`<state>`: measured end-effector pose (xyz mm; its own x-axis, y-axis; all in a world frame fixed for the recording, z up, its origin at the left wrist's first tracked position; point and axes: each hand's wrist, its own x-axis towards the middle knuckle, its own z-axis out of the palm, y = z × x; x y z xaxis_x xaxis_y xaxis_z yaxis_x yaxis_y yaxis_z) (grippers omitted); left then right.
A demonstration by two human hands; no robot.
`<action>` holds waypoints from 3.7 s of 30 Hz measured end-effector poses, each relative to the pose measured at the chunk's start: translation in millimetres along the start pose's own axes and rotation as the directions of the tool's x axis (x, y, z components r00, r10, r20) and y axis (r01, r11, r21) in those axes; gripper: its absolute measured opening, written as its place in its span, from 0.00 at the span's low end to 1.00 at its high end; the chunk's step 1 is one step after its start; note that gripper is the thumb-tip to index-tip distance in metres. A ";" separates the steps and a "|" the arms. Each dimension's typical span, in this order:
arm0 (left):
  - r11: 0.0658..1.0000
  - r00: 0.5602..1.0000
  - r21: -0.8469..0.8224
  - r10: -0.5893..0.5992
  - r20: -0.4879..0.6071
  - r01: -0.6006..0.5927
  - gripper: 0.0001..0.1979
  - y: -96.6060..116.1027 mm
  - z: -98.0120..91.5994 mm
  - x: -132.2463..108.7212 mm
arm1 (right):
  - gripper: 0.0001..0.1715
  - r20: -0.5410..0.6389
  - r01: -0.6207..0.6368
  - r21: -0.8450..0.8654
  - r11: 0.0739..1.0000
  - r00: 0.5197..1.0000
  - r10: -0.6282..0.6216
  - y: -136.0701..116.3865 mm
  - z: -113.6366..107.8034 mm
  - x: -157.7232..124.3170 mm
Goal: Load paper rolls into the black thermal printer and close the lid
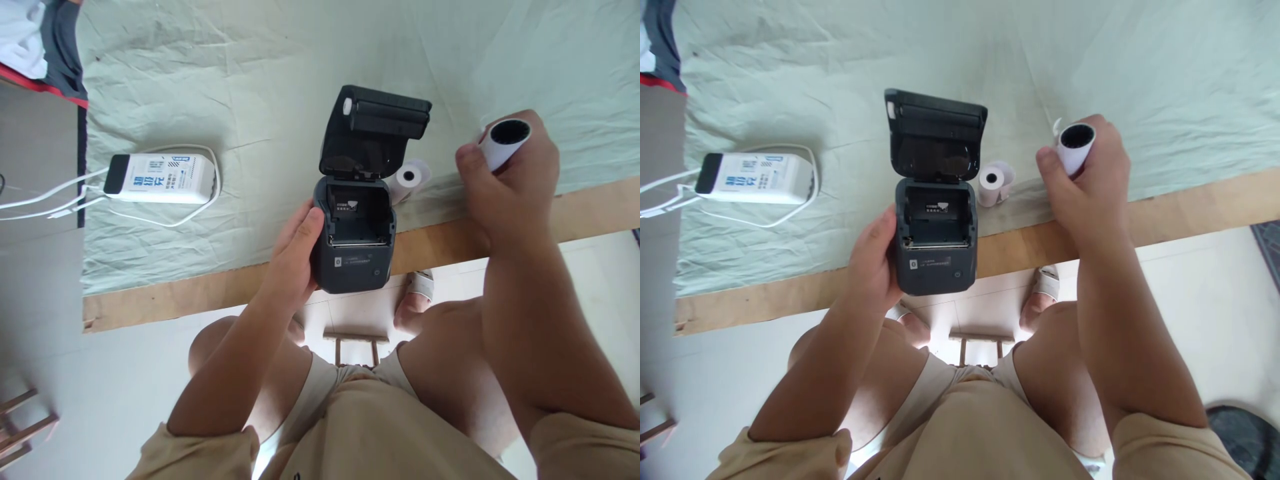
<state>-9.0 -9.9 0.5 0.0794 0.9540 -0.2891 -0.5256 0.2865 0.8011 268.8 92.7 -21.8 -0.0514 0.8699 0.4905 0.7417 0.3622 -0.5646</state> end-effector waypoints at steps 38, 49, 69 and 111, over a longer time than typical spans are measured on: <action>0.996 1.000 0.083 0.028 0.011 -0.029 0.17 -3.3 -6.7 1.6 | 0.27 -0.098 0.242 0.189 0.952 0.969 -0.227 -71.4 13.0 -15.2; 0.996 0.997 0.084 0.015 0.078 -0.021 0.26 0.2 0.9 1.5 | 0.14 0.032 0.432 0.146 0.890 0.897 -0.441 -113.9 16.8 -21.5; 0.977 0.996 0.192 0.078 0.054 -0.087 0.47 2.9 -1.9 -3.9 | 0.04 0.145 0.488 0.373 0.789 0.810 -0.569 -113.3 12.8 -30.6; 0.995 0.993 0.093 0.030 0.113 -0.041 0.23 2.9 0.3 -3.5 | 0.36 0.289 0.091 0.567 0.819 0.909 -0.301 -73.9 35.1 -32.5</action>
<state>-10.5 -12.5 3.9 0.1586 0.9661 -0.2038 -0.4470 0.2543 0.8576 192.2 49.4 -19.3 -0.4631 0.7786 0.4235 0.2239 0.5651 -0.7941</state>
